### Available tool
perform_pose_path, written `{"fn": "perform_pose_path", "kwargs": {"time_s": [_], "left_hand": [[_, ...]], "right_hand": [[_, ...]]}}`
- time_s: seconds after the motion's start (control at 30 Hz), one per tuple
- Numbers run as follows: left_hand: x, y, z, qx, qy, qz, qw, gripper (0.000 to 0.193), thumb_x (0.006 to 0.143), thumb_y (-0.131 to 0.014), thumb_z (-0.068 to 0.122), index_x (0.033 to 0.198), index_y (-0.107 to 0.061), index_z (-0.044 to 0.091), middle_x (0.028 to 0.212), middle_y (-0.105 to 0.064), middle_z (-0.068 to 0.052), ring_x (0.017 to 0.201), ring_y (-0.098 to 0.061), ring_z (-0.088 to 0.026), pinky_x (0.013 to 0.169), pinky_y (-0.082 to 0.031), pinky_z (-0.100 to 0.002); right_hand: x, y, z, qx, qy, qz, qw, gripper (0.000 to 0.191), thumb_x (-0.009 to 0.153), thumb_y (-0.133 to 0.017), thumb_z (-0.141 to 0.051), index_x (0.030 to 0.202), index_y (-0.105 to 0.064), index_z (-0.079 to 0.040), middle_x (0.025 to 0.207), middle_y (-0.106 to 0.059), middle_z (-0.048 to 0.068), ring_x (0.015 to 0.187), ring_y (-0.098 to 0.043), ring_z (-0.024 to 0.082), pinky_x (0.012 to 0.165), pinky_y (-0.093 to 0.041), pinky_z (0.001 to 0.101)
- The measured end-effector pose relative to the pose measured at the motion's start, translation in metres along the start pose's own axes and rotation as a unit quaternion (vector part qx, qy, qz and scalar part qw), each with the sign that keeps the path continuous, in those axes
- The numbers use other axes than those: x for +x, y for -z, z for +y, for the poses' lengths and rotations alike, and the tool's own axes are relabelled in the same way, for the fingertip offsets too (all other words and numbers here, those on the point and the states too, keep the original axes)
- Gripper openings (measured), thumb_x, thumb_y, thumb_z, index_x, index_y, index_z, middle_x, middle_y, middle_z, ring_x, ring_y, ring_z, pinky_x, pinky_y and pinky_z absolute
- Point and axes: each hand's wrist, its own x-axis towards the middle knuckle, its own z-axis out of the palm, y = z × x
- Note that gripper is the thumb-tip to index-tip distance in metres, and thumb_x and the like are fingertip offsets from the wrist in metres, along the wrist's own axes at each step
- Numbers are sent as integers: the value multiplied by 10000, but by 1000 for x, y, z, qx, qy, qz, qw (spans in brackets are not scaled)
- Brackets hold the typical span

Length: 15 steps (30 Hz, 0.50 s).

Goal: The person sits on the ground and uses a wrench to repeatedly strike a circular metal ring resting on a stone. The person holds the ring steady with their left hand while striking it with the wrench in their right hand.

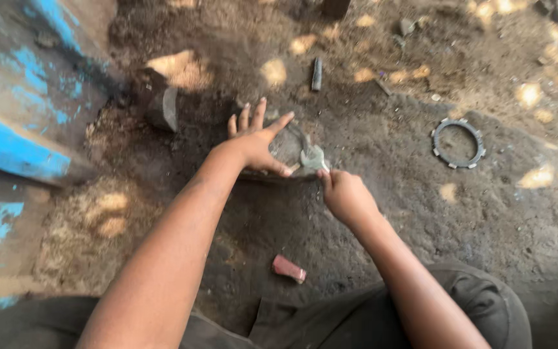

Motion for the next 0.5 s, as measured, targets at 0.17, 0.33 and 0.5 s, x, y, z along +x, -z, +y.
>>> {"fn": "perform_pose_path", "kwargs": {"time_s": [0.17, 0.33, 0.5], "left_hand": [[0, 1, 0, 2, 14, -17, 1000, 1370, 496, -913, 675, 1586, -92, 562, 1690, 246, -144, 1540, 228, -441, 1213, 94, -619], [-1, 2, 1, -5, 13, 3, 1000, 1361, 488, -917, 672, 1578, -108, 571, 1704, 217, -123, 1552, 200, -428, 1221, 69, -607], [0, 1, 1, 0, 15, -2, 1000, 1372, 474, -929, 654, 1576, -116, 581, 1700, 229, -129, 1550, 203, -425, 1218, 65, -610]], "right_hand": [[-3, -1, 1, 213, 1, 100, 972, 256, 1048, -532, -225, 913, -603, -20, 698, -658, 196, 596, -664, 328, 564, -532, 469], [-10, -7, -5, -62, 55, 18, 996, 252, 950, -631, -295, 843, -650, -68, 687, -681, 197, 610, -690, 375, 512, -519, 503], [-11, -7, -6, 180, -31, 129, 975, 263, 1045, -551, -262, 946, -608, -25, 725, -674, 227, 672, -700, 401, 578, -542, 497]]}}
